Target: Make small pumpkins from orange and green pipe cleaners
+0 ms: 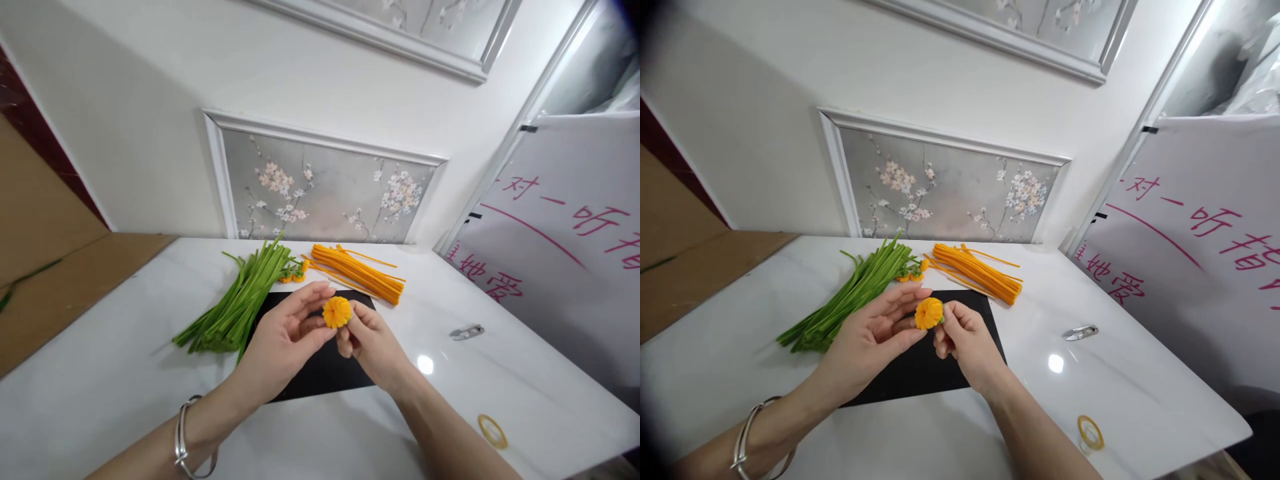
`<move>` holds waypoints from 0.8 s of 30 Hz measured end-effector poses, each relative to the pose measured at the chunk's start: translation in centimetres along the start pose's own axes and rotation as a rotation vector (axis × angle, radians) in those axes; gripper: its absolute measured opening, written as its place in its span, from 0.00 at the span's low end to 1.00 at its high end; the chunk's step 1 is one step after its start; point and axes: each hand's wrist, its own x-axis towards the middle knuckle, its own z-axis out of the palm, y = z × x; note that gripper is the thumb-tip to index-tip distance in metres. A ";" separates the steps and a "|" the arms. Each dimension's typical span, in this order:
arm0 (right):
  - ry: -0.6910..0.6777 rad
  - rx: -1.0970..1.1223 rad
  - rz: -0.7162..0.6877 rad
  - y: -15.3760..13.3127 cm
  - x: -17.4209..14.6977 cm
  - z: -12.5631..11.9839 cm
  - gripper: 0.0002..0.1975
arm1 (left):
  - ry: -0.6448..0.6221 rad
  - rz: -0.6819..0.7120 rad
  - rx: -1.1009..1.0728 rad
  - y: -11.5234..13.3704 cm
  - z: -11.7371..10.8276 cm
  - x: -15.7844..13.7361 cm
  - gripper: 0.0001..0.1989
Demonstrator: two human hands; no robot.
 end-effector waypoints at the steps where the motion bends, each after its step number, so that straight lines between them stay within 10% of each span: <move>1: -0.023 0.048 0.023 0.3 0.1 0.0 0.19 | -0.005 0.013 0.031 -0.1 -0.1 0.0 0.22; 24: -0.186 0.257 0.168 1.6 0.1 0.6 0.18 | -0.038 0.153 0.310 -1.0 -0.6 -0.5 0.21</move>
